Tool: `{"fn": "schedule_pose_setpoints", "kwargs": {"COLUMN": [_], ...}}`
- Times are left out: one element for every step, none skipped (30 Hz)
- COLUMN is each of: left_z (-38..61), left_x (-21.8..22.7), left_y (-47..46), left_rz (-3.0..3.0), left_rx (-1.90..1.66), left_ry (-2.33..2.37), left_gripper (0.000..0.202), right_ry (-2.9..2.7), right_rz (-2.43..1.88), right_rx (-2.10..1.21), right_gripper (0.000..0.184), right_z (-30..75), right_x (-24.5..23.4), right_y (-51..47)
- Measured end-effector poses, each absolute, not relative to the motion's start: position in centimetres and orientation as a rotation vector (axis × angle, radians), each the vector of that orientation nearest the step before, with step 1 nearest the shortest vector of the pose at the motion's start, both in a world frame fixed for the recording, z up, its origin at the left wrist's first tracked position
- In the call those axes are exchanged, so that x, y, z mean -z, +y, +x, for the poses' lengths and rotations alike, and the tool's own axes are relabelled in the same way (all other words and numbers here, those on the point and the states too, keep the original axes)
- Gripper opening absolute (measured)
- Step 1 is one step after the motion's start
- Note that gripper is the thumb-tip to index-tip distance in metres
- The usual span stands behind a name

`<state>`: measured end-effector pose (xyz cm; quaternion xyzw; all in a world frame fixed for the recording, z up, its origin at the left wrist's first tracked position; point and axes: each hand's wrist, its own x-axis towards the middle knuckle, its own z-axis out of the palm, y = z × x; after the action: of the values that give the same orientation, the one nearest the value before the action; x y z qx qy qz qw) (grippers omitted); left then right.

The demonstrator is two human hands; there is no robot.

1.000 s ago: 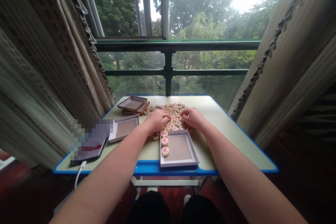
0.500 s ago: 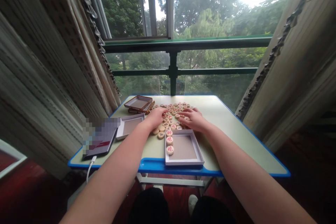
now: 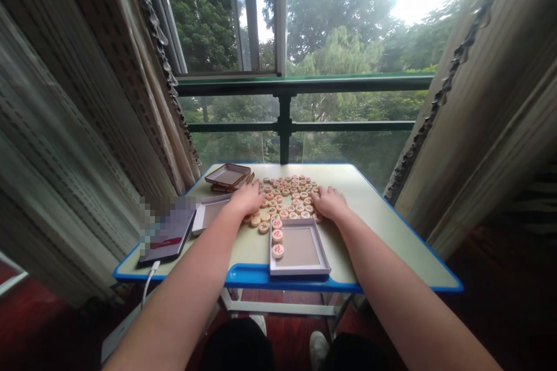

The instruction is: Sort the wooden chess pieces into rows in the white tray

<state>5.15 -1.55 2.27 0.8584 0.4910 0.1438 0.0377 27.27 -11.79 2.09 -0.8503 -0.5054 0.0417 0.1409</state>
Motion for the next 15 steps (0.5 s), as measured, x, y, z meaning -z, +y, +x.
{"fn": "schedule_pose_setpoints", "kwargs": {"left_z": [5.2,5.2,5.3,5.4,5.5,5.6,5.7,5.7,5.7,5.7,5.7,5.7,5.7,5.7,5.7], "left_x": [-2.1,-1.8,-1.6,-1.5,-1.4,-1.4,-1.4,-1.6,-1.7,-1.9,-2.1,-2.2,-2.4,-2.5,-2.7], "left_y": [-1.5,-1.5,-1.5,-1.4,-1.4,-1.5,-1.5,-1.6,-1.7,-1.8,-1.9,-2.1,-2.2,-2.4,-2.5], "left_rz": [2.641,2.660,2.686,2.707,2.710,2.718,2.723,2.723,2.717,2.702,2.681,2.660,2.646,2.643,2.652], "left_rx": [-0.356,-0.320,-0.288,-0.276,-0.298,-0.322,-0.350,-0.378,-0.397,-0.405,-0.400,-0.388,-0.373,-0.361,-0.359], "left_ry": [1.517,1.525,1.514,1.485,1.469,1.433,1.389,1.345,1.304,1.276,1.263,1.263,1.270,1.273,1.271], "left_gripper": [0.050,0.051,0.048,0.045,0.043,0.041,0.039,0.038,0.036,0.035,0.034,0.033,0.031,0.029,0.027], "right_ry": [-1.500,-1.559,-1.644,-1.683,-1.702,-1.708,-1.699,-1.691,-1.696,-1.711,-1.726,-1.734,-1.729,-1.710,-1.680], "right_rz": [-2.440,-2.412,-2.389,-2.384,-2.382,-2.380,-2.377,-2.367,-2.344,-2.310,-2.269,-2.229,-2.194,-2.167,-2.151], "right_rx": [-0.123,-0.120,-0.132,-0.137,-0.132,-0.128,-0.123,-0.121,-0.120,-0.121,-0.119,-0.115,-0.108,-0.102,-0.100], "right_gripper": [0.058,0.059,0.060,0.060,0.060,0.060,0.060,0.059,0.058,0.057,0.056,0.054,0.053,0.052,0.051], "right_z": [27.2,27.0,26.9,26.9,26.8,26.8,26.8,26.9,26.9,27.0,27.1,27.2,27.2,27.3,27.3], "right_x": [-1.9,-1.8,-1.7,-1.5,-1.4,-1.3,-1.2,-1.2,-1.1,-1.0,-1.0,-1.0,-1.0,-1.0,-1.0], "right_y": [-11.8,-11.8,-11.8,-11.7,-11.7,-11.6,-11.5,-11.4,-11.2,-11.0,-10.8,-10.6,-10.5,-10.4,-10.4]}}
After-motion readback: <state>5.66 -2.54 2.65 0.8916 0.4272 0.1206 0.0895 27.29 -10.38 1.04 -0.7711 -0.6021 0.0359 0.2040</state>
